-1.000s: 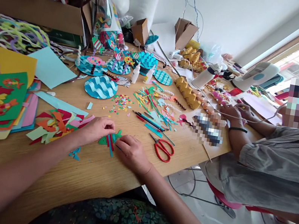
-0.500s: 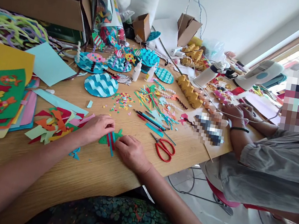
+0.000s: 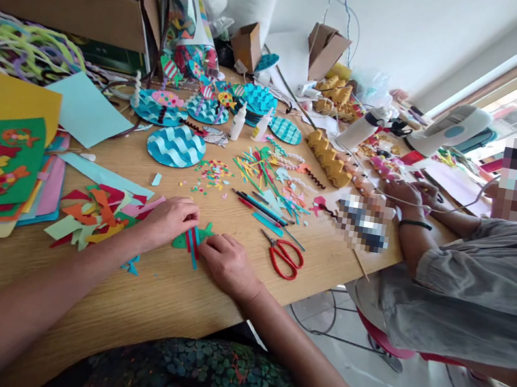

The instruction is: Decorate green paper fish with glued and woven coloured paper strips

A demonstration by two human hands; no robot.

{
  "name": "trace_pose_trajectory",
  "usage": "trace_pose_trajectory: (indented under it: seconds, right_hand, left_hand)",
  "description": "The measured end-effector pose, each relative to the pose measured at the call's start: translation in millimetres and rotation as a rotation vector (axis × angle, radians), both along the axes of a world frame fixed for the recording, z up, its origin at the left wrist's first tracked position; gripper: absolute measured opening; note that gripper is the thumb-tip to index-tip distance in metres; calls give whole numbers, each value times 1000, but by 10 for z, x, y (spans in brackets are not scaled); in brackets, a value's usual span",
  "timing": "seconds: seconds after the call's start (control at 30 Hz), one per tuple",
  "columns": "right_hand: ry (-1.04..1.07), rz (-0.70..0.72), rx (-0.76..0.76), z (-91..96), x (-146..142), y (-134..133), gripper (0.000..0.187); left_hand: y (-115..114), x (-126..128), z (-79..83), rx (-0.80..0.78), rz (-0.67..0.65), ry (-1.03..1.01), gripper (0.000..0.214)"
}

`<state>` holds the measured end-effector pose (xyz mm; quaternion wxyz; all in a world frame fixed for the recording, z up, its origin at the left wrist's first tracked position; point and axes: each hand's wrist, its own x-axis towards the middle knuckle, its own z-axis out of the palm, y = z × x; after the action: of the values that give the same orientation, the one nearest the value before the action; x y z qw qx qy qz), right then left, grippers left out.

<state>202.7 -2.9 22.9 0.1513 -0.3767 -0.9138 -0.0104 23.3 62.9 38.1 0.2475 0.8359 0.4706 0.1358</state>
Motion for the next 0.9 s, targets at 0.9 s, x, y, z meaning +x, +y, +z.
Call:
trace_pose_trajectory:
  seconds: [0.9]
  right_hand:
    - [-27, -1, -20, 3, -4, -7, 23]
  left_hand:
    - [-5, 6, -21, 34, -6, 6, 14]
